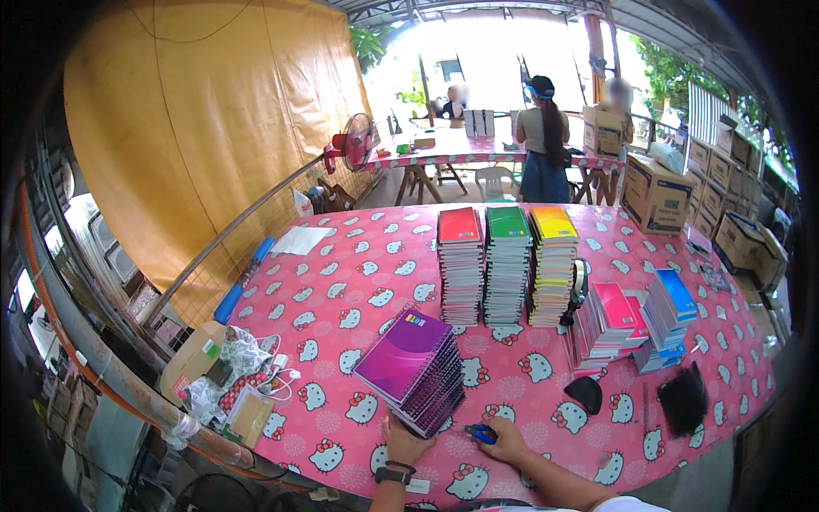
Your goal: The person uses pliers to bend the ends of the wire spiral on several notebooks to secure the binding, working through stacks of red, green, and purple notebooks.
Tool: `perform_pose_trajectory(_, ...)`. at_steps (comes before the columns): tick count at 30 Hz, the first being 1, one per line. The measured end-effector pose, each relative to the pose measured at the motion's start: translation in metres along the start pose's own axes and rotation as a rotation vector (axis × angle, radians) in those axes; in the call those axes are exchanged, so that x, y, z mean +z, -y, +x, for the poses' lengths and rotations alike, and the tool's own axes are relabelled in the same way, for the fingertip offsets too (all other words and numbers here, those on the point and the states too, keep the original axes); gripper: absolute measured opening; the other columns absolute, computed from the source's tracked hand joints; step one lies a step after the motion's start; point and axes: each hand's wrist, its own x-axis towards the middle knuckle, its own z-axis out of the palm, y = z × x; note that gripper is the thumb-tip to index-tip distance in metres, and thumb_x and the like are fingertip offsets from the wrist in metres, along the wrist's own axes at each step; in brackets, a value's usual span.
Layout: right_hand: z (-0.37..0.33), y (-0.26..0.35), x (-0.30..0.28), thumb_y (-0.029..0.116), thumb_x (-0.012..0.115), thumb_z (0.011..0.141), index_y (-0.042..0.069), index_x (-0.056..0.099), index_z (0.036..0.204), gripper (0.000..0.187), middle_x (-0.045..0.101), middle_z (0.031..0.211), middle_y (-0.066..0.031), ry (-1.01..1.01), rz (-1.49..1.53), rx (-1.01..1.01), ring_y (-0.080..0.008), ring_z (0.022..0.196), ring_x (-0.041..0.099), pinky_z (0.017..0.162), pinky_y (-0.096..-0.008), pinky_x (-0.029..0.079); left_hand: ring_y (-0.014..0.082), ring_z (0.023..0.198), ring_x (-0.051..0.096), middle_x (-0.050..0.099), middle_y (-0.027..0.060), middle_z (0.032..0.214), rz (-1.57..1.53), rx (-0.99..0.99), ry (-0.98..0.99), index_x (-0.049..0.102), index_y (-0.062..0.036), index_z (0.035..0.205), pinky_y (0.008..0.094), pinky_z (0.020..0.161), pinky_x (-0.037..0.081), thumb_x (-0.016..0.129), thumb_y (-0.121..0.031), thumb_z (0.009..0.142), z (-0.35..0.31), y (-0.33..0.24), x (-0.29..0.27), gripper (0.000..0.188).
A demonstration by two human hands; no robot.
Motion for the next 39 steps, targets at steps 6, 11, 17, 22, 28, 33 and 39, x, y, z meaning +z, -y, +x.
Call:
perform_pose_trajectory(6,-0.001,0.004,-0.003,0.015,0.071,0.061,0.004,0.060,0.090,0.034,0.058,0.079,-0.0155,0.014,0.018,0.020,-0.0347,0.079,0.057,0.071,-0.0421,0.046,0.0414,0.119,0.034,0.041,0.0212,0.127,0.017,0.000,0.002,0.027,0.0008,0.135,0.0513,0.104,0.023,0.082,-0.038,0.045,-0.001,-0.002,-0.002,0.112)
perform_pose_trajectory(11,0.000,-0.007,0.001,0.015,0.072,0.063,0.004,0.060,0.093,0.034,0.056,0.075,-0.0129,-0.024,-0.013,-0.099,-0.0308,0.070,0.055,0.064,-0.0390,0.043,0.0401,0.116,0.037,0.044,0.0210,0.124,-0.020,0.044,0.038,0.026,0.0028,0.135,0.0502,0.102,0.026,0.083,-0.037,0.046,0.000,-0.001,-0.004,0.113)
perform_pose_trajectory(17,-0.002,-0.004,0.001,0.015,0.071,0.062,0.005,0.061,0.092,0.033,0.059,0.077,-0.0138,-0.027,-0.003,-0.049,-0.0332,0.075,0.057,0.068,-0.0409,0.045,0.0395,0.115,0.039,0.046,0.0226,0.122,-0.034,0.109,0.013,0.019,0.0064,0.137,0.0484,0.101,0.027,0.085,-0.041,0.046,-0.001,0.004,-0.007,0.121)
perform_pose_trajectory(22,0.001,0.001,0.001,0.015,0.071,0.063,0.004,0.061,0.091,0.031,0.059,0.078,-0.0131,-0.019,0.081,-0.040,-0.0313,0.073,0.057,0.066,-0.0393,0.045,0.0374,0.116,0.041,0.046,0.0210,0.123,-0.003,0.041,-0.052,0.036,0.0013,0.128,0.0443,0.104,0.027,0.088,-0.036,0.043,-0.006,-0.002,-0.015,0.107)
perform_pose_trajectory(28,-0.001,-0.008,-0.002,0.015,0.070,0.063,0.004,0.061,0.090,0.031,0.059,0.078,-0.0139,-0.006,0.025,-0.051,-0.0326,0.074,0.058,0.066,-0.0396,0.045,0.0411,0.114,0.042,0.047,0.0238,0.122,-0.169,0.044,0.037,0.025,0.0069,0.133,0.0492,0.103,0.026,0.085,-0.042,0.046,-0.002,-0.005,-0.011,0.117)
perform_pose_trajectory(33,0.000,-0.004,-0.003,0.015,0.070,0.062,0.003,0.061,0.089,0.031,0.059,0.078,-0.0150,0.029,0.061,-0.014,-0.0335,0.074,0.058,0.064,-0.0400,0.045,0.0417,0.115,0.042,0.047,0.0252,0.122,0.000,0.073,-0.003,0.027,0.0076,0.131,0.0486,0.104,0.026,0.086,-0.041,0.045,-0.005,-0.002,-0.011,0.115)
perform_pose_trajectory(39,0.000,-0.002,0.004,0.016,0.070,0.069,0.002,0.058,0.095,0.032,0.059,0.076,-0.0125,-0.138,0.044,-0.012,-0.0274,0.067,0.059,0.063,-0.0347,0.046,0.0432,0.117,0.040,0.044,0.0258,0.125,0.003,0.037,0.006,0.022,0.0078,0.134,0.0486,0.105,0.025,0.087,-0.040,0.043,-0.006,-0.001,-0.013,0.122)
